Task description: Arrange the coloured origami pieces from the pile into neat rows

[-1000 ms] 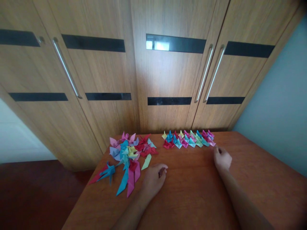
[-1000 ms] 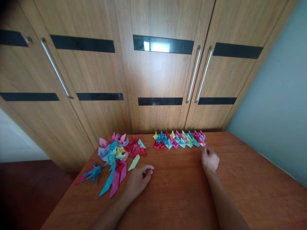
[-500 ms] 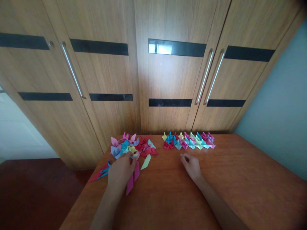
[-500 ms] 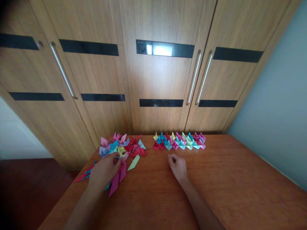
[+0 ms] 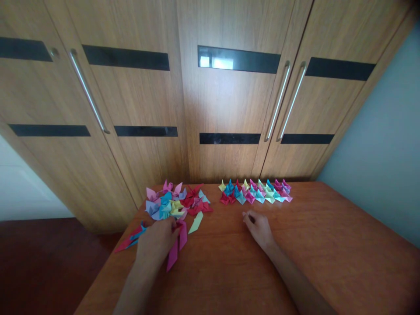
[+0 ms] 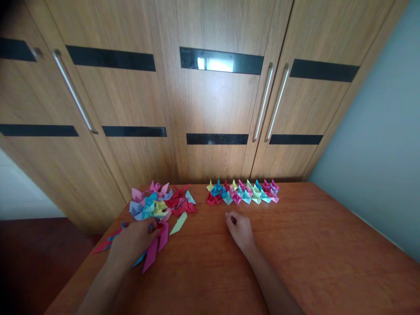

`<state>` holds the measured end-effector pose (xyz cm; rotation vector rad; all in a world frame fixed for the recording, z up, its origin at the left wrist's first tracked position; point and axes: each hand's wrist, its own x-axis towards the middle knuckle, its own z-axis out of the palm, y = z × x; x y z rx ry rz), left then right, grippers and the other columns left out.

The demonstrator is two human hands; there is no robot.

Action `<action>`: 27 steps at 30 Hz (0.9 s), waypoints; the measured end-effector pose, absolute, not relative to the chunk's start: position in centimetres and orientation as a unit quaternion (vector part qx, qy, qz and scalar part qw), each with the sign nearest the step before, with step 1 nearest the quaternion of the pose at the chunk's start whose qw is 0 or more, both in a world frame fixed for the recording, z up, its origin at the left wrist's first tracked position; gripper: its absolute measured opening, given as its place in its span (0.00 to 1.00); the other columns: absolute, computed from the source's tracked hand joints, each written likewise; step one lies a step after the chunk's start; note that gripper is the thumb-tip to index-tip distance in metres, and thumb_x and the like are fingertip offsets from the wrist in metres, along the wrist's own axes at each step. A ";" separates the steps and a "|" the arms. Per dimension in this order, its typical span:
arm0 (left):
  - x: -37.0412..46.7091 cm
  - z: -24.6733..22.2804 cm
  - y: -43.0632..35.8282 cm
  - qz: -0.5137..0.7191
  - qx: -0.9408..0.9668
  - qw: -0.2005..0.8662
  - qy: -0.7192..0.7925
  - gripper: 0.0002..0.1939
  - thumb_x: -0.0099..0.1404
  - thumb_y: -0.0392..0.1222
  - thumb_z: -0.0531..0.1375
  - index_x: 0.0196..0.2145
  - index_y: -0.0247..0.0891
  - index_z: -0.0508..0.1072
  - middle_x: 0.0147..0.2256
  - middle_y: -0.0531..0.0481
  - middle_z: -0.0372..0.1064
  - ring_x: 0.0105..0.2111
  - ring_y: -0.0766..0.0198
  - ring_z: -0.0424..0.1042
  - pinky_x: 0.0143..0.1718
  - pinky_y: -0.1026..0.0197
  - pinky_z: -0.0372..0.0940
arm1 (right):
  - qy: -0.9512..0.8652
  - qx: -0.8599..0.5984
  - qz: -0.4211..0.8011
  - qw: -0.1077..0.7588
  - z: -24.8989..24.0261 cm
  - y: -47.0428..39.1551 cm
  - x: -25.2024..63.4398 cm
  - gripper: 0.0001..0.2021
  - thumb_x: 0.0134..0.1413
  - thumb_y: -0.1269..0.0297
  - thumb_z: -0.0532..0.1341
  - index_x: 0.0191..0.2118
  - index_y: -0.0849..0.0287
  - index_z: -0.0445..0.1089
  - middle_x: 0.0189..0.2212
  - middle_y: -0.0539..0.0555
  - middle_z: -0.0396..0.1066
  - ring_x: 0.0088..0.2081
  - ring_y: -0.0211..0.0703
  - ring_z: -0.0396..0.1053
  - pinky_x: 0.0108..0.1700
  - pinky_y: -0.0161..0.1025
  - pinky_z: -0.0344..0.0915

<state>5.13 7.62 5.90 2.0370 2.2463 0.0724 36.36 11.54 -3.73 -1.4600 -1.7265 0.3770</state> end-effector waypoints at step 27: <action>12.7 2.6 6.8 0.328 0.820 0.159 0.440 0.11 0.64 0.33 0.51 0.40 0.41 0.71 0.39 0.49 0.69 0.39 0.64 0.69 0.42 0.62 0.64 | -0.728 -0.443 0.327 0.408 -1.8 8.5 33.2 0.10 0.51 0.57 0.60 0.33 0.58 0.73 0.23 0.49 0.68 0.24 0.35 0.63 0.27 0.31 0.59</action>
